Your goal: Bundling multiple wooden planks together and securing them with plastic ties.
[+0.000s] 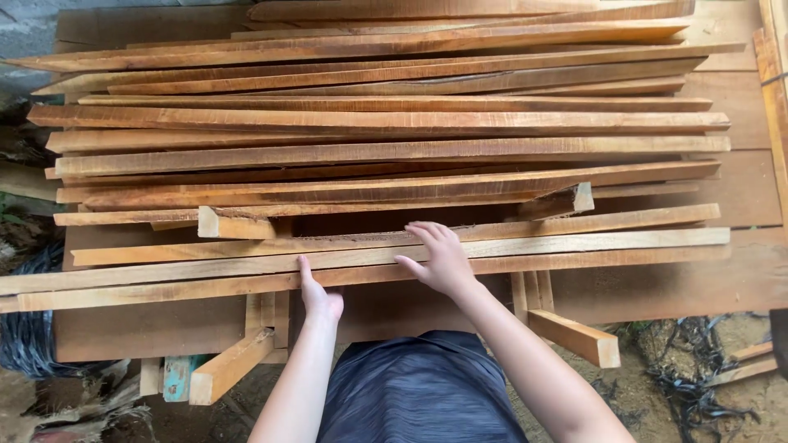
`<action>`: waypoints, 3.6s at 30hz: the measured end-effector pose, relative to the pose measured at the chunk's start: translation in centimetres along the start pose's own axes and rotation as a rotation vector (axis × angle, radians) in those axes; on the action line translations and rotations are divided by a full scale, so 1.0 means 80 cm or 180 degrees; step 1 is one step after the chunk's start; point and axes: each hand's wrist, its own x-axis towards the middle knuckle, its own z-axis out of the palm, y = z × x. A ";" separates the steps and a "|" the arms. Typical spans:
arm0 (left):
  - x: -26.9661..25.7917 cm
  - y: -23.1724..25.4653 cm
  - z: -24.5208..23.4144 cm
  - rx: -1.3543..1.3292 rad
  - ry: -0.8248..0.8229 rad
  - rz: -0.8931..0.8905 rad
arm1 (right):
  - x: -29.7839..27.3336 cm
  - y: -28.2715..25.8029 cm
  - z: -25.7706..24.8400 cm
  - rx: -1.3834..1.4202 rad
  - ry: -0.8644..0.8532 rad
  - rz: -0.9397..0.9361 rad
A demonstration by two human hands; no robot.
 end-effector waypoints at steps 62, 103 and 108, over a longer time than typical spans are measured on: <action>0.137 0.311 -0.148 -0.0036 0.1239 0.1449 | 0.317 -0.336 0.471 0.1043 -0.4283 0.2332; -0.051 -0.202 0.169 0.8482 -0.3088 0.3877 | -0.085 0.138 0.015 0.5795 0.2959 0.4192; -0.069 -0.201 0.169 0.8662 -0.2961 0.3810 | -0.085 0.137 0.018 0.5629 0.2910 0.4250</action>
